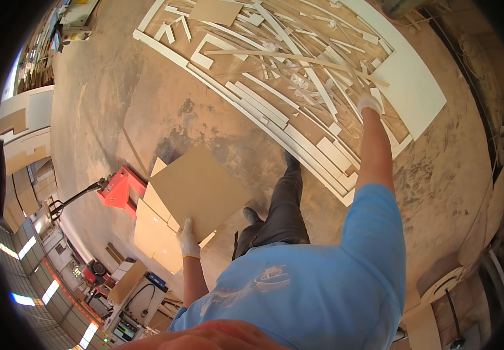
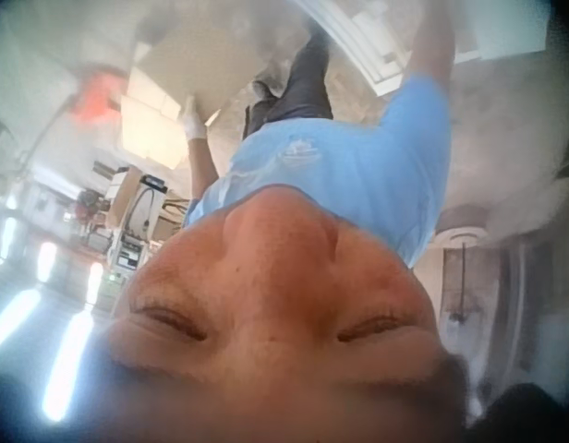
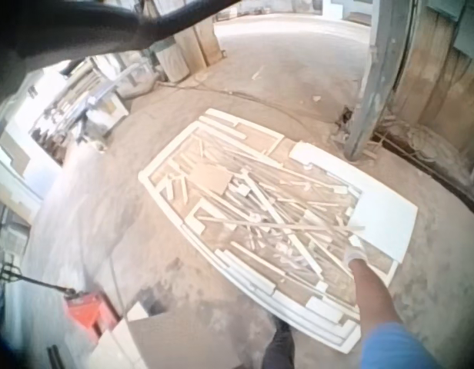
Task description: The person repeatedly picks up flat wood panels from a large work table and places them onto a red pallet jack. They handle the panels one at a time, building a stack. The person also briefly uses a long stick to move small offcuts and a yellow tool to adjust a machine component.
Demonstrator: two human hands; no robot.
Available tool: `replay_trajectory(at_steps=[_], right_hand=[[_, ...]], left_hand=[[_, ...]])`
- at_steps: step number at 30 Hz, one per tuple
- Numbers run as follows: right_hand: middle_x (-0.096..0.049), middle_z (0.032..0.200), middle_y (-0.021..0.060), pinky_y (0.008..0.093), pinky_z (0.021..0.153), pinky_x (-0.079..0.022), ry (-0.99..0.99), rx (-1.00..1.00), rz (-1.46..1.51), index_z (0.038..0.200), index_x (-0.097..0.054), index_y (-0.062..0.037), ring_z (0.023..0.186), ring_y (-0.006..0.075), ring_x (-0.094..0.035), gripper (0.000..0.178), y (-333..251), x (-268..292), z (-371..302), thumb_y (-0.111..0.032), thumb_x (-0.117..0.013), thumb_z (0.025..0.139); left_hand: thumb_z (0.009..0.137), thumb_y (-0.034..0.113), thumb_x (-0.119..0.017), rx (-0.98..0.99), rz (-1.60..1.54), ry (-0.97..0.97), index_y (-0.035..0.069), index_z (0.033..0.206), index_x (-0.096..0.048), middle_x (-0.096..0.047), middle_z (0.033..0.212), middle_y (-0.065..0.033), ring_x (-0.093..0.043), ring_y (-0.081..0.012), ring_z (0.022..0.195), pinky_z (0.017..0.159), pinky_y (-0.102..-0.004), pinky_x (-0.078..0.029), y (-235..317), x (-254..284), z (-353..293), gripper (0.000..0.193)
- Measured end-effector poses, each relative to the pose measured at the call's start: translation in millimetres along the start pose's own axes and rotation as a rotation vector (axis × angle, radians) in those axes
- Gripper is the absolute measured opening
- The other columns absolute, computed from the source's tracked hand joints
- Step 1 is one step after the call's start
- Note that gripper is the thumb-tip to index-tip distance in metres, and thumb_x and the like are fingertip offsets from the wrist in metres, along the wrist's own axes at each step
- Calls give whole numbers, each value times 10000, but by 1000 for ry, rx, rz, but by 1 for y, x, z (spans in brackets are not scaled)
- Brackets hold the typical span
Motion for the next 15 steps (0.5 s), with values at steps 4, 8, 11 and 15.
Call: replay_trajectory(at_steps=[4, 8, 11, 15], right_hand=[[-681, 1200, 252, 512, 929, -549, -168, 96, -119, 1191, -702, -57, 1109, 422, -672, 316, 2, -29, -60, -143, -536, 936], [-689, 1162, 264, 498, 933, -541, -263, 177, -73, 1155, -713, -61, 1109, 423, -667, 309, -3, -21, -150, -144, -534, 917], [-687, 1158, 270, 510, 934, -533, -244, 219, -13, 1168, -704, -53, 1109, 430, -663, 326, -29, -23, -176, -165, -517, 926], [-677, 1197, 250, 519, 920, -533, -315, 211, -102, 1136, -721, -56, 1122, 431, -650, 314, -65, -46, -125, -183, -518, 933]], left_hand=[[909, 272, -730, -8, 30, -55, -61, 1187, -611, -703, 1035, -143, -712, -226, 832, 620, -326, -580, 26, -17, 16, 450], [912, 278, -726, 16, 64, -90, -70, 1226, -615, -705, 1064, -147, -711, -218, 818, 620, -310, -573, 50, -27, 36, 482], [926, 221, -703, 9, 54, -120, -79, 1175, -633, -711, 1044, -147, -710, -215, 880, 723, -338, -593, 76, -38, 49, 396], [919, 250, -710, -58, -34, -229, -76, 1167, -645, -713, 984, -123, -699, -190, 799, 647, -306, -562, 115, -50, 69, 415]])
Point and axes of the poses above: each hand's wrist, its own z-axis towards the middle knuckle, its own x-axis out of the back of the hand, y = z × x, the point moved 7 cm from there along z, towards the middle knuckle
